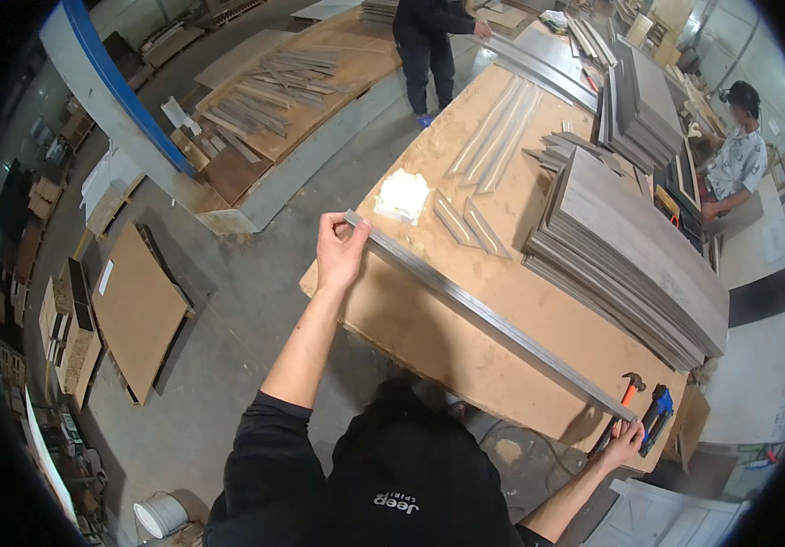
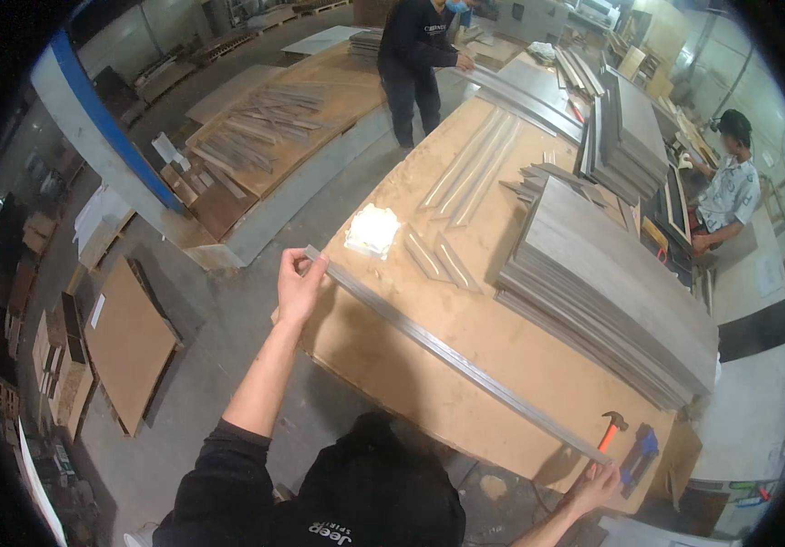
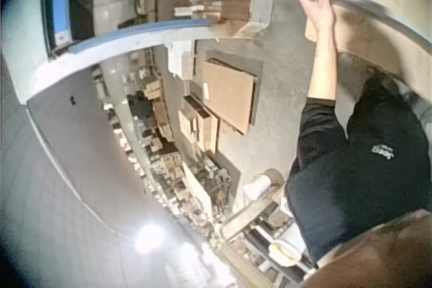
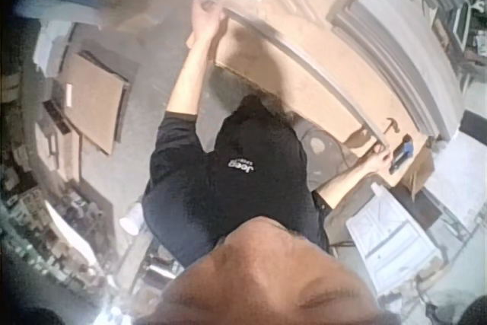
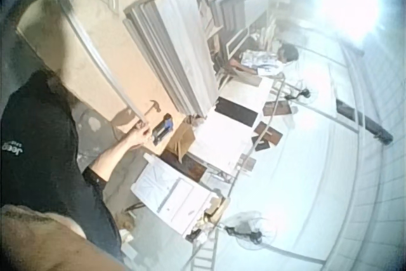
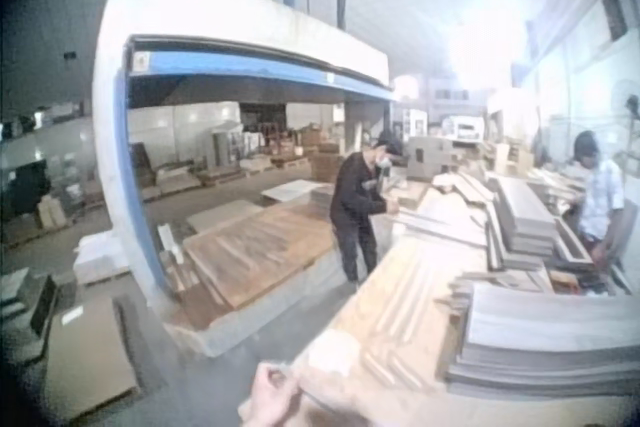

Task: Using a pneumatic nail gun and a hammer to attach decorative wood strips to panels in a furniture manufacturing workshop.

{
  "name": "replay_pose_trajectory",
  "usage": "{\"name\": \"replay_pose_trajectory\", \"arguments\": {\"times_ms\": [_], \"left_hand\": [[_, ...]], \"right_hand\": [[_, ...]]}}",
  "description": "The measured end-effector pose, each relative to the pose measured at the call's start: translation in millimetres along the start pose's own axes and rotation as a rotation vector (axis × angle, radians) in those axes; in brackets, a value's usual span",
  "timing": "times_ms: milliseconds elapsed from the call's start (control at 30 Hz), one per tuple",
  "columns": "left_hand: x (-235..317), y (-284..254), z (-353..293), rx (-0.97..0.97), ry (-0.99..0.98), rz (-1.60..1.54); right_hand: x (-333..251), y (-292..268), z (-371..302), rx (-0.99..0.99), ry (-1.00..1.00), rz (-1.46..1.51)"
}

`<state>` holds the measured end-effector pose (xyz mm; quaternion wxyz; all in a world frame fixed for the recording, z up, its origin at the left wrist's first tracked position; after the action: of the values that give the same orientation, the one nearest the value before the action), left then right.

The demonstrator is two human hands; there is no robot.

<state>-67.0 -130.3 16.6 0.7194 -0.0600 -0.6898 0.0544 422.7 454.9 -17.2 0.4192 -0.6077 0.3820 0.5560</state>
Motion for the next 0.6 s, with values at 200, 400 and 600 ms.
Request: {"name": "replay_pose_trajectory", "arguments": {"times_ms": [200,400,600], "left_hand": [[2,1,-1,-0.005,-0.042,-0.005],[-62,-28,3,-0.364,-0.467,-0.559],[-107,-33,-26,-1.011,-0.797,-0.003]], "right_hand": [[21,-23,11,-0.068,0.018,-0.022],[30,-3,-14,-0.135,0.161,0.404],[84,14,-32,-0.755,0.618,-0.022]]}}
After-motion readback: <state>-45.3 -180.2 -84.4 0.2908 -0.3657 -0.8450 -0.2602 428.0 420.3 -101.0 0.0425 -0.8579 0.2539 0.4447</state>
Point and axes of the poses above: each hand's wrist, its own z-axis towards the middle knuckle, its own y-axis out of the palm, x = y × z, the point moved 8 cm from there along z, towards the middle knuckle, and after that the axes turned 15 degrees about -x, right-handed, at the moved point
